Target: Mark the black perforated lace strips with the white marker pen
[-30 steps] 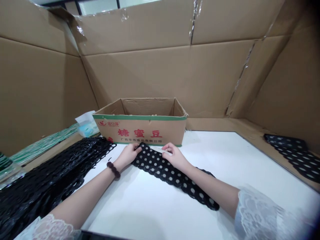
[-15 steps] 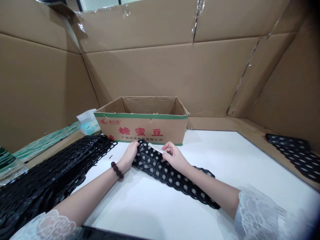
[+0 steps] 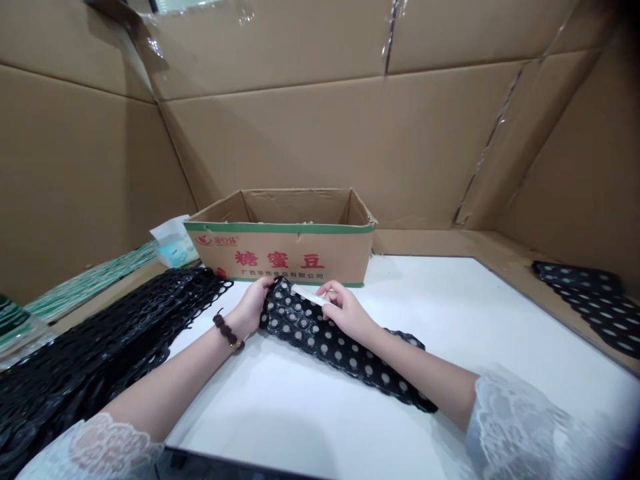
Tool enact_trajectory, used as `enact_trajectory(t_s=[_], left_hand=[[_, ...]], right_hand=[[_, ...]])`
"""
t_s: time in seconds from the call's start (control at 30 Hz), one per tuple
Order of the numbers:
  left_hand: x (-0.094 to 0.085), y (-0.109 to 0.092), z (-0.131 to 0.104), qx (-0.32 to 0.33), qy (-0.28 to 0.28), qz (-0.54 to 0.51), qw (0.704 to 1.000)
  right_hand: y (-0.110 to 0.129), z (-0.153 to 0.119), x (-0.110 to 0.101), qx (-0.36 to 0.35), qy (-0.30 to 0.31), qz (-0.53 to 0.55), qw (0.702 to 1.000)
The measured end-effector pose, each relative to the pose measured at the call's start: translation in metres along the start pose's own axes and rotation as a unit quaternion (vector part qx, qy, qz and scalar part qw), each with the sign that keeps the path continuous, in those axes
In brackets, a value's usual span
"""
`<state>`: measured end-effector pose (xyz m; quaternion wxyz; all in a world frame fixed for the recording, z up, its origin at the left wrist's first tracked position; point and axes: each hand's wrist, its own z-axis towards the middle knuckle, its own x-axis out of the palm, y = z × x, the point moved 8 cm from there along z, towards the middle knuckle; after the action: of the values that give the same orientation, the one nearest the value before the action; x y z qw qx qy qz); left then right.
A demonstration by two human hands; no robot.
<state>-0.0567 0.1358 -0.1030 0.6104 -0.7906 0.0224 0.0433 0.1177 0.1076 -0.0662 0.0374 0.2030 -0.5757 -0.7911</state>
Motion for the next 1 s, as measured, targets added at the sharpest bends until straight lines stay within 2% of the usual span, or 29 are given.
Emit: enact_trajectory(t_s=[0.2,0.4,0.57,0.7,0.77,0.8,0.9,1.0], left_hand=[[0.003,-0.005,-0.003,0.034,0.002,-0.014,0.999],[-0.002,-0.019,-0.006,0.127,-0.033,0.043,0.99],[-0.007,-0.034,-0.007,0.215,-0.073,0.137,0.964],[-0.005,-0.045,-0.02,0.276,-0.113,0.207,0.932],[0.002,-0.05,-0.031,0.312,-0.127,0.275,0.901],[0.008,-0.052,-0.037,0.33,-0.132,0.326,0.876],[0.028,-0.055,-0.053,0.38,-0.147,0.491,0.77],[0.042,-0.054,-0.067,0.439,-0.155,0.566,0.681]], right_hand=[[-0.001,0.0,0.001,0.008,0.004,0.004,1.0],[-0.002,-0.001,0.002,0.015,0.008,-0.002,1.0],[-0.001,-0.002,0.003,-0.007,0.016,-0.015,1.0],[-0.001,-0.003,0.007,-0.033,0.036,-0.026,0.998],[-0.001,-0.003,0.009,-0.046,0.043,-0.032,0.998],[-0.001,-0.003,0.009,-0.054,0.044,-0.037,0.997],[0.0,-0.004,0.012,-0.077,0.046,-0.063,0.994],[0.001,-0.006,0.013,-0.089,0.048,-0.089,0.991]])
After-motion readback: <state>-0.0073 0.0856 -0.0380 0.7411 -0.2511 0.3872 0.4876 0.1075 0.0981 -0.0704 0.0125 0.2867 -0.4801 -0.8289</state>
